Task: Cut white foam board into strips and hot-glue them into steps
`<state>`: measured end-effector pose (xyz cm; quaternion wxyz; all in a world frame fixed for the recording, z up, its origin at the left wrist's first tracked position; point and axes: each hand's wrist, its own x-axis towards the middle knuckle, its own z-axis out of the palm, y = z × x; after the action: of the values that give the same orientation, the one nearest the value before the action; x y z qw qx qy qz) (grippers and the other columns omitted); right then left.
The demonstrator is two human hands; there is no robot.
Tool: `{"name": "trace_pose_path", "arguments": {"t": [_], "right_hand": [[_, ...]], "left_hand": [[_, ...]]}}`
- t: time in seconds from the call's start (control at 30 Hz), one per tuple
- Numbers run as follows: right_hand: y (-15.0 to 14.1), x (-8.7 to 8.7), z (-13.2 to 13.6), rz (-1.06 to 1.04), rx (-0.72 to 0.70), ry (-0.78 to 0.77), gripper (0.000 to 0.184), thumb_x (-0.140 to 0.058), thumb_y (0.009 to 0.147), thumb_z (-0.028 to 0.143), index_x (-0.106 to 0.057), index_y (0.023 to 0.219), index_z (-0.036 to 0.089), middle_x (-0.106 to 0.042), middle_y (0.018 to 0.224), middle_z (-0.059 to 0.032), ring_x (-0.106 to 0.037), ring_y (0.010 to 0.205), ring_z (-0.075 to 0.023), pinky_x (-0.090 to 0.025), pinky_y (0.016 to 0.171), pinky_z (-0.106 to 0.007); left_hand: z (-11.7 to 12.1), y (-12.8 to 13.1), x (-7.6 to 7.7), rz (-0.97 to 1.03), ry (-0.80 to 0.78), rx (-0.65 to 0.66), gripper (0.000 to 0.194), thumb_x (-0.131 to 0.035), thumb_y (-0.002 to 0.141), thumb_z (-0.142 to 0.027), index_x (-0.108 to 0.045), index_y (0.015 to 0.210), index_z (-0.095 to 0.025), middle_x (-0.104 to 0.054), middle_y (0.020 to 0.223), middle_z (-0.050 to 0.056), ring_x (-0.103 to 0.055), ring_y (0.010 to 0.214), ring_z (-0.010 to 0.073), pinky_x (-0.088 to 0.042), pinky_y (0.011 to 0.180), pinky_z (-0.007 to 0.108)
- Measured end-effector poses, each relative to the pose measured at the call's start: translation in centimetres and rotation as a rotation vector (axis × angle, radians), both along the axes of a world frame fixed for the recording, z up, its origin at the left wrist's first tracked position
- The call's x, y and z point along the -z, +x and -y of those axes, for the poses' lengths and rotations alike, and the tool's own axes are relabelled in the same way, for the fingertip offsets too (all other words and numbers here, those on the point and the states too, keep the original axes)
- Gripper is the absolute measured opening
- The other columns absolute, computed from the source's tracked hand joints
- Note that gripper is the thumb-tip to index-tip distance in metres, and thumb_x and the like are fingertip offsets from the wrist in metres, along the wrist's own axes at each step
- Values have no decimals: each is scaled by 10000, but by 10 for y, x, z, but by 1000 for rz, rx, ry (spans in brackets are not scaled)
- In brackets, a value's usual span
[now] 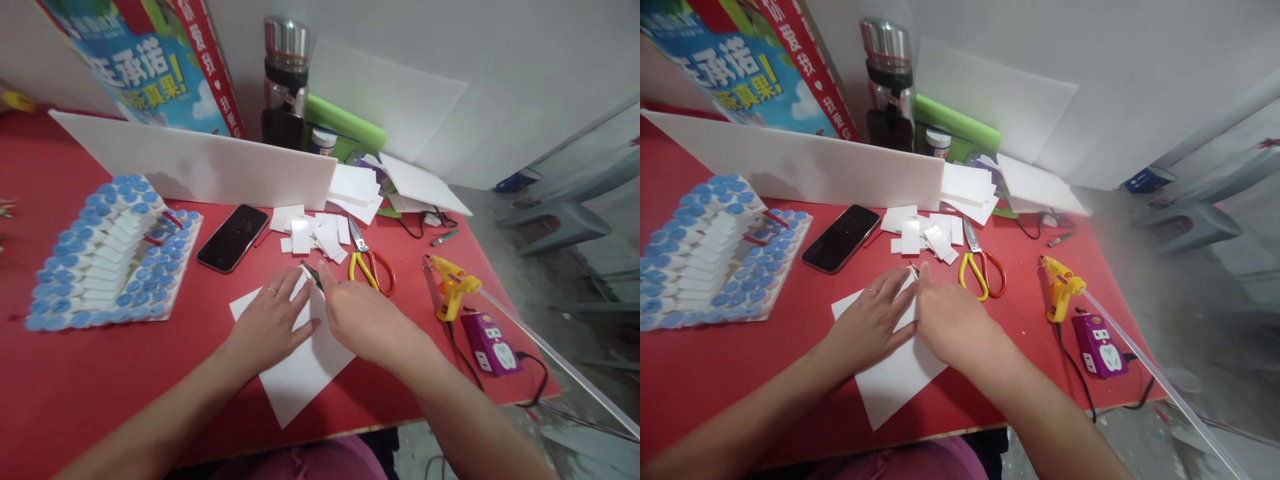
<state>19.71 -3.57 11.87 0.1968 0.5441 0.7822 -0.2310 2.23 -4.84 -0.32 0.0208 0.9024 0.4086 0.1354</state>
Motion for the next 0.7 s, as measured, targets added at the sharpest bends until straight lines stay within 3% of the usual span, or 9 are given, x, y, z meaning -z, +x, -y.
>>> {"name": "trace_pose_path", "arguments": {"t": [0.7], "right_hand": [[1, 7, 0, -21, 37, 3, 811, -459, 937, 105, -151, 1676, -25, -756, 1006, -213, -726, 927, -303, -465, 637, -337]], "left_hand": [[1, -1, 1, -6, -17, -1, 628, -486, 1035, -523, -558, 1449, -55, -522, 1505, 297, -516, 1373, 454, -491, 1088, 583]]}}
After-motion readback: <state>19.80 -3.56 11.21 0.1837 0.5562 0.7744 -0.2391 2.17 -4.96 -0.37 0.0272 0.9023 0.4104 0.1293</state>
